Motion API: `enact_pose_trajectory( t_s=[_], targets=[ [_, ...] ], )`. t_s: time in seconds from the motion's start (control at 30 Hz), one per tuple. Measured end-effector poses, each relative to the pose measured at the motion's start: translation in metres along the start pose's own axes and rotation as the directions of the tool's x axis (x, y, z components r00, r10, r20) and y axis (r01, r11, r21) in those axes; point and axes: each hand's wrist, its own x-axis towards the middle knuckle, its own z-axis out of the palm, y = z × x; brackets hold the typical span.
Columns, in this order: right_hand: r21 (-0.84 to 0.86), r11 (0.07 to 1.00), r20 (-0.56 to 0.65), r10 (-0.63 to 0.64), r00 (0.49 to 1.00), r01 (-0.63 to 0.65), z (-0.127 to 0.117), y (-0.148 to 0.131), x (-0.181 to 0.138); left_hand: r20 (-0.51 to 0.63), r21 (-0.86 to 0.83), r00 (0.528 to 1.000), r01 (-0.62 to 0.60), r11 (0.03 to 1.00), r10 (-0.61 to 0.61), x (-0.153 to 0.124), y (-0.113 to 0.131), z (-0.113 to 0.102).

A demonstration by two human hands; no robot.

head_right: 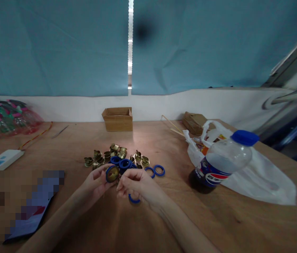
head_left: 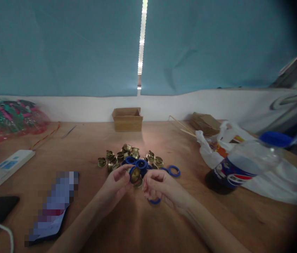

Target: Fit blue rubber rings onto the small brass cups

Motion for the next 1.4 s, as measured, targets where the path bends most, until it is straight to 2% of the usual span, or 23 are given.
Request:
enact_pose_trajectory(
  t_s=[0.17,0.3,0.43,0.63,0.9,1.17,1.4],
  targets=[
    [0.06,0.996,-0.011,0.062,0.998,-0.061,-0.007,-0.001,0.001,-0.044,-0.007,0.999,0.0,1.0,0.0,-0.001,0.0,0.0],
    [0.084,0.995,0.025,0.045,0.999,-0.047,-0.007,-0.008,-0.001,-0.057,-0.005,0.998,-0.022,1.0,0.022,-0.001,0.003,0.001],
    [0.057,0.998,-0.02,-0.018,1.0,0.019,-0.005,-0.014,-0.002,-0.05,-0.011,0.998,-0.031,0.999,0.03,0.0,0.002,-0.001],
    [-0.053,0.998,-0.094,-0.044,0.995,0.039,-0.008,-0.016,-0.002,-0.061,-0.008,0.997,-0.048,0.999,0.048,0.003,-0.002,-0.008],
    [-0.233,0.967,-0.085,-0.124,0.989,0.101,-0.008,-0.015,0.001,-0.045,0.061,0.996,-0.067,0.996,0.07,0.0,0.001,-0.003],
    [-0.152,0.985,-0.021,-0.083,0.996,0.078,-0.005,-0.009,0.002,-0.006,0.252,0.996,-0.089,0.963,0.094,0.0,-0.001,-0.004],
    [0.003,0.999,0.035,-0.039,0.999,0.039,-0.006,-0.004,0.002,0.038,0.326,0.995,-0.104,0.94,0.097,0.001,-0.004,-0.007]
  ],
)
